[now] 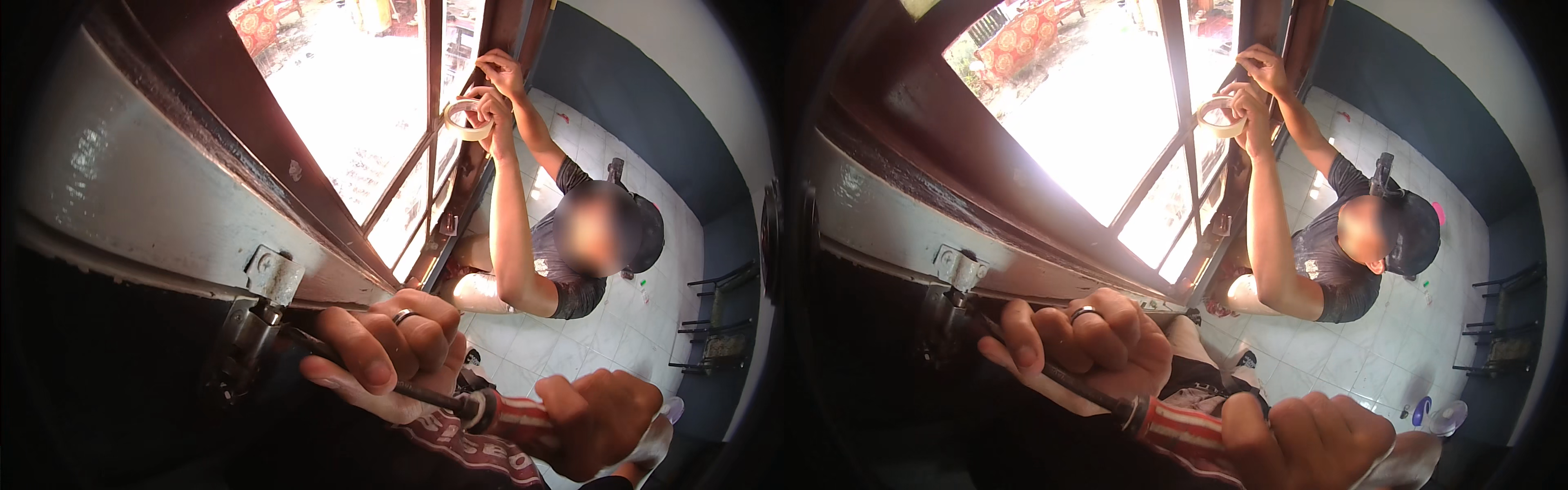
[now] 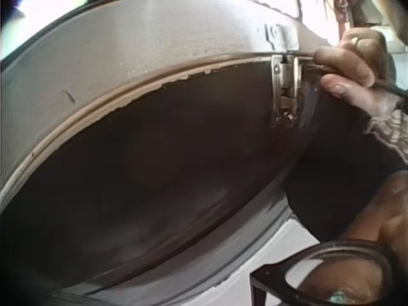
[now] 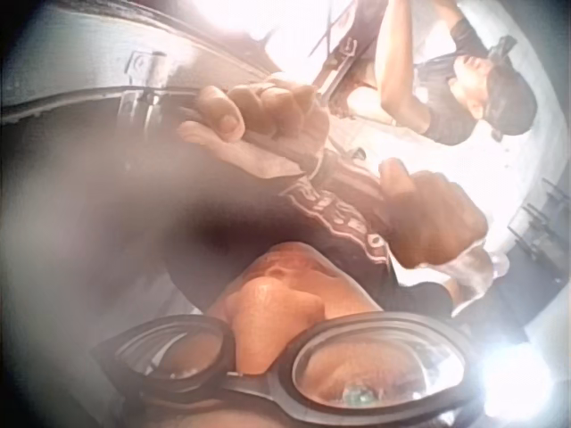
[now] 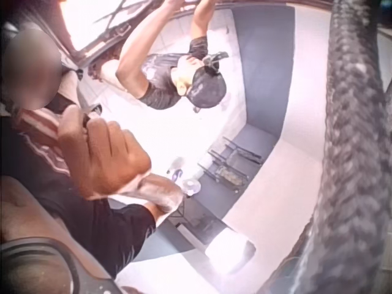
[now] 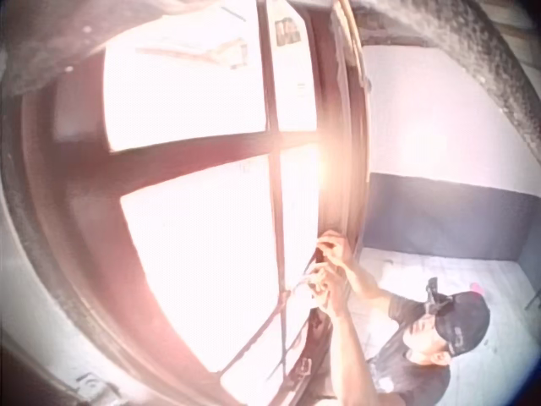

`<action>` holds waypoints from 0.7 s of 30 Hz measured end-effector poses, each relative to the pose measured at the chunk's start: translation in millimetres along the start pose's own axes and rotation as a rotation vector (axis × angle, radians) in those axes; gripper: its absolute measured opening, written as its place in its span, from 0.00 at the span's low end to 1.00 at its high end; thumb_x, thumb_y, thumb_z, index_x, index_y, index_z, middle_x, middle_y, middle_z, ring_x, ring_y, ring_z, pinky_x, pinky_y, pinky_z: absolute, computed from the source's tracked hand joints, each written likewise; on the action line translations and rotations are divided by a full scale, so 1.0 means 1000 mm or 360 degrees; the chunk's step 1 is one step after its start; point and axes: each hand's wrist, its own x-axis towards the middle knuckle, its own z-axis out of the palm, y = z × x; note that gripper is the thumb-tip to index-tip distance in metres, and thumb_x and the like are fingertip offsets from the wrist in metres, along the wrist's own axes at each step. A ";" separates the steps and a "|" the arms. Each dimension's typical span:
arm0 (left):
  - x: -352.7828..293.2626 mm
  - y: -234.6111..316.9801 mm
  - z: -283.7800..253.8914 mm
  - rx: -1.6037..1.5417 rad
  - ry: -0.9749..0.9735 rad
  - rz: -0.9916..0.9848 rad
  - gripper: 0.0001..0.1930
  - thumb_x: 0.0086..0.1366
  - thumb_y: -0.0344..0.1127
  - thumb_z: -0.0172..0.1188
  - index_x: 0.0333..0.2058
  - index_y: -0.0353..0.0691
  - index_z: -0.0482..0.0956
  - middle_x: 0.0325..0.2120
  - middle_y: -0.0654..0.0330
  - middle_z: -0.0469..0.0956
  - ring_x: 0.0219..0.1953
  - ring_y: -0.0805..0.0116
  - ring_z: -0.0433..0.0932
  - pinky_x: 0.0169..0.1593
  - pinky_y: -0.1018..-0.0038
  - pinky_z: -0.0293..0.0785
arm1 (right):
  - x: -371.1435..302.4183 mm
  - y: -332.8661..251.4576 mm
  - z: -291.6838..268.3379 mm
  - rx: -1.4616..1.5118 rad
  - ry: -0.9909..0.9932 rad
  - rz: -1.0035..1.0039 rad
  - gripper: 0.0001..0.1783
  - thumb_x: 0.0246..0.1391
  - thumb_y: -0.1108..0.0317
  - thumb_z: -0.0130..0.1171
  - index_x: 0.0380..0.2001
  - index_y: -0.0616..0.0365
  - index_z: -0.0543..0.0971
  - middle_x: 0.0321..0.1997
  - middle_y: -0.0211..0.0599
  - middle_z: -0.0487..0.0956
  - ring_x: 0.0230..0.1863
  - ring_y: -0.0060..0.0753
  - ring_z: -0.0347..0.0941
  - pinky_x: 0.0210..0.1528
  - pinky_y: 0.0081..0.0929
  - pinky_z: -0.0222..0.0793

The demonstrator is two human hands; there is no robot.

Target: The person uses a screwdriver to tighten screws on a door hinge. They adjust the hinge and continue working on it while another person is visible in the background.

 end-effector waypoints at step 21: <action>0.001 0.016 -0.017 -0.0175 0.0005 -0.0080 0.22 0.77 0.57 0.31 0.34 0.46 0.61 0.13 0.68 0.54 0.09 0.77 0.49 0.11 0.76 0.55 | 0.033 0.007 0.023 0.1399 -0.0539 0.0704 0.30 0.40 0.48 0.76 0.38 0.55 0.76 0.21 0.29 0.74 0.18 0.28 0.71 0.20 0.26 0.62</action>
